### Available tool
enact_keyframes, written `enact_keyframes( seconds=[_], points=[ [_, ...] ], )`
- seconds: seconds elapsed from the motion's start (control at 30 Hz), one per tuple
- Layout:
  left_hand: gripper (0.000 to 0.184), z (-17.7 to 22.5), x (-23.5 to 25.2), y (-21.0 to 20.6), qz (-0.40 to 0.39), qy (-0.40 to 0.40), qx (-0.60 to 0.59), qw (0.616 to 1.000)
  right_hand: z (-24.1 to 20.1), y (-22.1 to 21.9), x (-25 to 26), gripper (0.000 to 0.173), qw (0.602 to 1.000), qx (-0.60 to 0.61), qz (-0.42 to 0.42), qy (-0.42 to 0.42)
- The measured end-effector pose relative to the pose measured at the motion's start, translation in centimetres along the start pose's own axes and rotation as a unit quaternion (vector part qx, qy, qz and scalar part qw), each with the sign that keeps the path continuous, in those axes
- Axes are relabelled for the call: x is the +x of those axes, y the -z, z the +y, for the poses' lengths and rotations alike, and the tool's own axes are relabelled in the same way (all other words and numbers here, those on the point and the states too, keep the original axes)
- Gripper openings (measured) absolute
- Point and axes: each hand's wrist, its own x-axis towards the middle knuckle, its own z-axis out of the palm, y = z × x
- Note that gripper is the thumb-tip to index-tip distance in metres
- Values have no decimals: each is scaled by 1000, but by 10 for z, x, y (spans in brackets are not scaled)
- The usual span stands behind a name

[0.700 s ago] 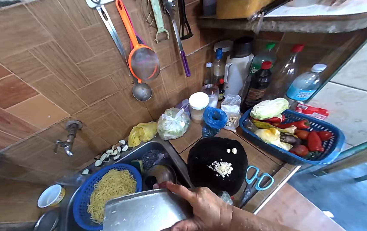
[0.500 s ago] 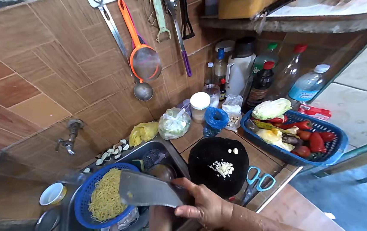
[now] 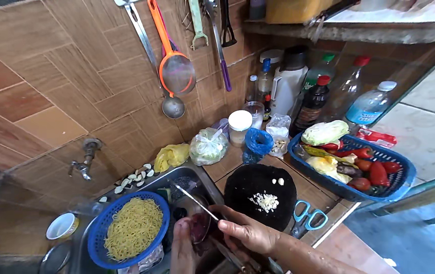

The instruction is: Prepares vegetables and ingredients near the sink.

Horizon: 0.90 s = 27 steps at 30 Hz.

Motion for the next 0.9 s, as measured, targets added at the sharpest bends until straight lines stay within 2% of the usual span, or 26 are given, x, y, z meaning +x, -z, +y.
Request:
enact_keyframes(
  seconds=[0.13, 0.3, 0.4, 0.53, 0.6, 0.67, 0.77, 0.9],
  points=[
    [38, -1, 2, 1, 12, 7, -30, 999, -10, 1, -8, 89, 998, 35, -53, -2],
    [31, 4, 2, -4, -25, -45, -86, 995, -7, -2, -4, 94, 995, 30, -98, 13],
    [35, 7, -1, -6, -25, -67, -65, 995, -8, -3, -3, 88, 995, 27, -97, 14],
    [45, 7, 1, -4, -19, -147, -10, 989, -9, -5, -2, 73, 998, 13, -65, 21],
    [42, 5, 1, -3, -25, -154, -15, 988, -8, -5, -1, 68, 999, 7, -42, 26],
    [35, 4, 0, 1, -45, -137, -35, 989, -7, -4, 0, 66, 999, 9, -19, 26],
    [29, 5, -3, 7, -75, -62, -114, 989, -8, -1, -1, 68, 999, 26, 19, 6],
    [36, 11, -3, 9, -75, 30, -203, 976, -10, 2, -6, 75, 999, 43, -15, -12]
  ],
)
